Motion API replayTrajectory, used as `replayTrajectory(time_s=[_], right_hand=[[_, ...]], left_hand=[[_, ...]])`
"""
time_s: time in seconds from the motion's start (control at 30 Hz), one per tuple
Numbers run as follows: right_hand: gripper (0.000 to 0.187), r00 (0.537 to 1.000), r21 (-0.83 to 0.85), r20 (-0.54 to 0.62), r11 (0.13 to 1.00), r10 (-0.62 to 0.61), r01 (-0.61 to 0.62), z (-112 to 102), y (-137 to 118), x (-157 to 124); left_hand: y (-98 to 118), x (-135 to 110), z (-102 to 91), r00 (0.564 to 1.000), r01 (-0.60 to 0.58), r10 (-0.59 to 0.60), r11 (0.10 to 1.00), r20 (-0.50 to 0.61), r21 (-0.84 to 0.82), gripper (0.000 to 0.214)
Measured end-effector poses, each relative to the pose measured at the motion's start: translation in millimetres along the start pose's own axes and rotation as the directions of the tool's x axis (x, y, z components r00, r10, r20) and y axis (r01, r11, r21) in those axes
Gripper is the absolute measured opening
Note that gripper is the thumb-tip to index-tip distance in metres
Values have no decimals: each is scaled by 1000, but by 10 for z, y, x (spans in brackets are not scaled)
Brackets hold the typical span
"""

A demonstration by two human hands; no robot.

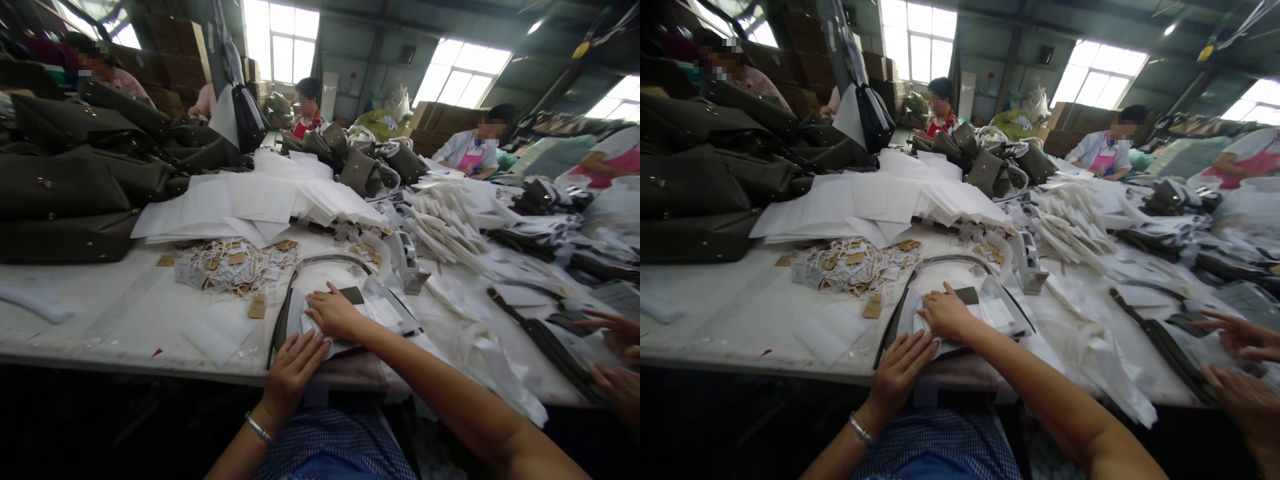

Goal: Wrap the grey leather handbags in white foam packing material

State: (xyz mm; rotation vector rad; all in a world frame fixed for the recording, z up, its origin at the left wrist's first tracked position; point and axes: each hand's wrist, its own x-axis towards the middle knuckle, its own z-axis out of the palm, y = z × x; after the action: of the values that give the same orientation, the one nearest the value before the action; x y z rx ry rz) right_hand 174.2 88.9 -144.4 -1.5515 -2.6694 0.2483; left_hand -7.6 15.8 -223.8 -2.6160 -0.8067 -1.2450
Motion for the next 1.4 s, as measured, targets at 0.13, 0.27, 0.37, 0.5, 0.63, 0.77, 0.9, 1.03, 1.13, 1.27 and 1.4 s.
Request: replayTrajectory(time_s=[0.13,0.27,0.37,0.5,0.63,0.77,0.9,1.03,1.13,1.27,1.4], right_hand=[[27,998,44,-40,998,-43,44,28,-69,-58],[30,995,127,-82,990,-53,63,65,-132,-246],[32,991,188,-113,979,-64,84,48,-165,-474],[36,929,224,-354,954,-110,198,133,-231,-1011],[39,814,31,-512,941,-274,336,542,-352,-1548],[38,823,-136,-460,942,-334,307,1028,-448,-1618],[29,744,-151,-579,941,-334,304,1184,-473,-1354],[18,656,-63,-698,937,-287,343,1116,-497,-1207],[21,662,41,-715,933,-223,358,1082,-533,-1243],[27,687,167,-714,920,-135,354,1046,-594,-1387],[30,738,277,-672,905,-57,322,998,-716,-1509]], left_hand=[[-28,32,-31,999,-42,42,999,-4,14,38],[-49,40,-28,999,-51,51,998,-6,29,38],[-60,24,-5,999,-44,45,999,-7,30,38],[-74,1,10,999,-28,28,1000,16,-2,39],[-71,13,-10,996,4,-2,1000,85,-26,44],[-70,43,-29,996,4,-1,999,95,-32,47],[-73,60,-46,993,-17,20,999,114,-31,48],[-82,52,-73,987,-34,36,999,154,-16,51],[-86,34,-78,985,-50,50,999,166,-6,52],[-63,13,-53,986,-40,38,999,164,10,52],[-30,11,-16,990,-8,4,1000,142,23,54]])
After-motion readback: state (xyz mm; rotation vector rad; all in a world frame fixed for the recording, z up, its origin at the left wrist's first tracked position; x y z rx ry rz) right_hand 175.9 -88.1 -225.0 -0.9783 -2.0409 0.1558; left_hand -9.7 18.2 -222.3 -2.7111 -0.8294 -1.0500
